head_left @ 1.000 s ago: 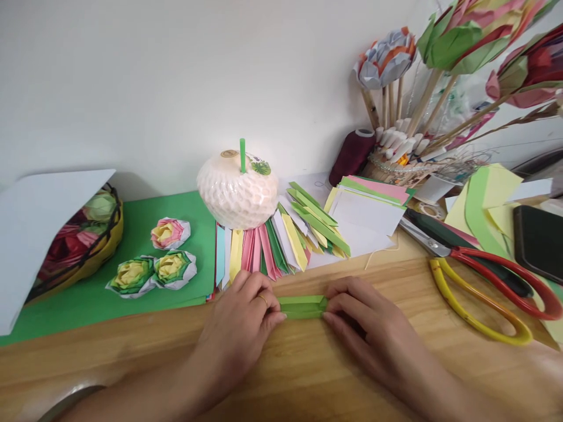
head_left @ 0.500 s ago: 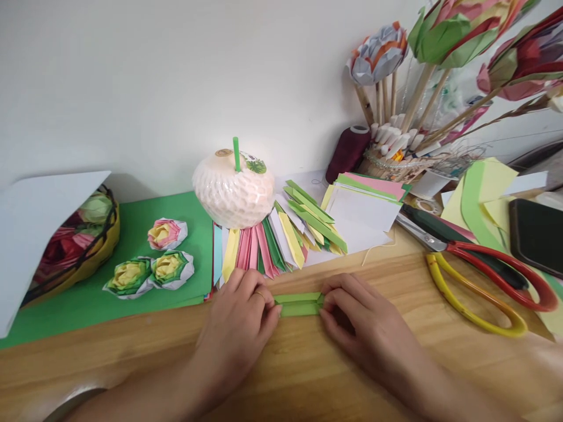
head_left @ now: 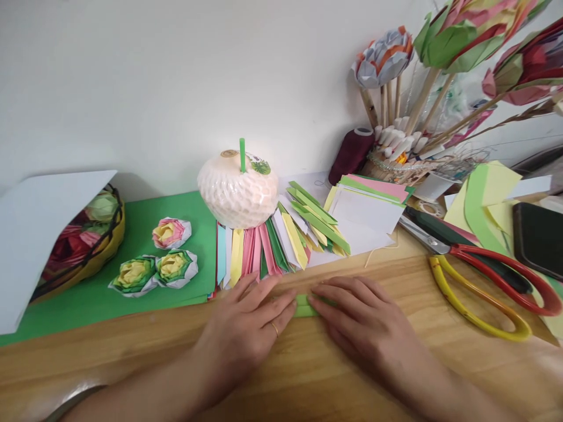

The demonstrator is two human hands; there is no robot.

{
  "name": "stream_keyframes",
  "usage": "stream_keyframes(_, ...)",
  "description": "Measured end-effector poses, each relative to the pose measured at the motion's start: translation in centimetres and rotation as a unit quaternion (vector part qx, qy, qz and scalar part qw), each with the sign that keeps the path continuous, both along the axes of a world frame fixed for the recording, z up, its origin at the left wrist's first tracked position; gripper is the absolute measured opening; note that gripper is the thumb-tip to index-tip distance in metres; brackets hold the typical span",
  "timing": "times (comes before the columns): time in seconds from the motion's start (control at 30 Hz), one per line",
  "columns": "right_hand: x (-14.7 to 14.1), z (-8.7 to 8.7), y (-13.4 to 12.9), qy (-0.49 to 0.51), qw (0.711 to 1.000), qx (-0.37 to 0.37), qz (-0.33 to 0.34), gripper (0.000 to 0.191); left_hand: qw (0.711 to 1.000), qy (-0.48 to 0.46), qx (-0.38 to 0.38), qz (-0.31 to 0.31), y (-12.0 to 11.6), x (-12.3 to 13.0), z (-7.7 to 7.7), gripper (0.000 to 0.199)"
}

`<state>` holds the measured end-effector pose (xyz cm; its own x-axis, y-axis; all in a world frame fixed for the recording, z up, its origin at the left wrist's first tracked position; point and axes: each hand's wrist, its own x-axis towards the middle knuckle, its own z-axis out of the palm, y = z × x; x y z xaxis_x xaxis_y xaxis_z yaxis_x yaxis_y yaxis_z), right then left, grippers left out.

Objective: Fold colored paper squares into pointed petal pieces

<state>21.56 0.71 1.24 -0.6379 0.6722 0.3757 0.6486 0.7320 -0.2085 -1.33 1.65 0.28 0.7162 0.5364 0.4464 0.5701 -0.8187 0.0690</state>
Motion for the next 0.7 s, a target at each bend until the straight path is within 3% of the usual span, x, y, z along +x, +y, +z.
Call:
stream_keyframes(0.17,0.4,0.5,0.0,-0.024,0.999,0.029,0.016,0.032,0.997,0.062,0.044,-0.026,-0.5,-0.1,0.1,0.035)
stream_keyframes(0.37,-0.2,0.5,-0.6,-0.049,0.993,0.011,0.11,0.035,0.995,0.059,0.077,-0.024,-0.7,0.2,0.1,0.035)
stream_keyframes(0.5,-0.4,0.5,-0.8,-0.062,0.993,-0.029,0.094,0.04,0.992,0.078,0.085,-0.046,-0.5,-0.1,0.1,0.039)
stream_keyframes(0.7,-0.3,0.5,-0.8,-0.069,0.993,-0.03,0.087,0.039,0.986,0.13,0.063,-0.081,-0.3,-1.0,0.0,0.034)
